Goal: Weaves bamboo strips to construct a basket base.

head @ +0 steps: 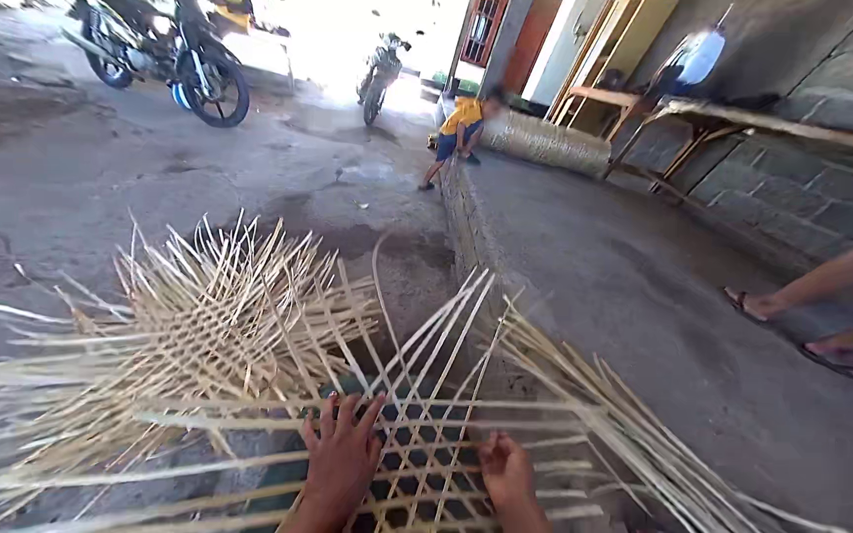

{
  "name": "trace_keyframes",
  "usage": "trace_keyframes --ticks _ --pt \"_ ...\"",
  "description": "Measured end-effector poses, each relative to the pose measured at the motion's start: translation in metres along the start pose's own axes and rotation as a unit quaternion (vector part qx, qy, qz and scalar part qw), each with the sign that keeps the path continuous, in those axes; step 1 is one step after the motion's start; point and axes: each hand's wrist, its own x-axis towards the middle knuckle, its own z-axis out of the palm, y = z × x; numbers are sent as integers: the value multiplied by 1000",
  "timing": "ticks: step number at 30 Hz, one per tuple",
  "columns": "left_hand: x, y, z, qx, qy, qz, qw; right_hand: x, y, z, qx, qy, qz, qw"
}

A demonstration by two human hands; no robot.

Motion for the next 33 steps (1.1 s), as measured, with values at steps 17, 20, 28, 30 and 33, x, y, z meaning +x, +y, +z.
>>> trace_keyframes --ticks 17,20,28,30,33 --pt "3 -1 0 4 -73 -9 997 -12 1 -17 -178 -226 -174 942" --pt "5 -1 -1 10 -81 -13 997 -19 1 -16 -193 -244 -231 922" --pt "5 -3 0 6 -70 -5 998 -13 -26 -24 -255 -232 -213 914" --pt "4 -2 0 -5 -62 -3 998 -9 -44 -28 -281 -242 -164 914" --pt "4 -2 -1 -14 -46 14 999 5 -97 -38 -329 -226 -134 907"
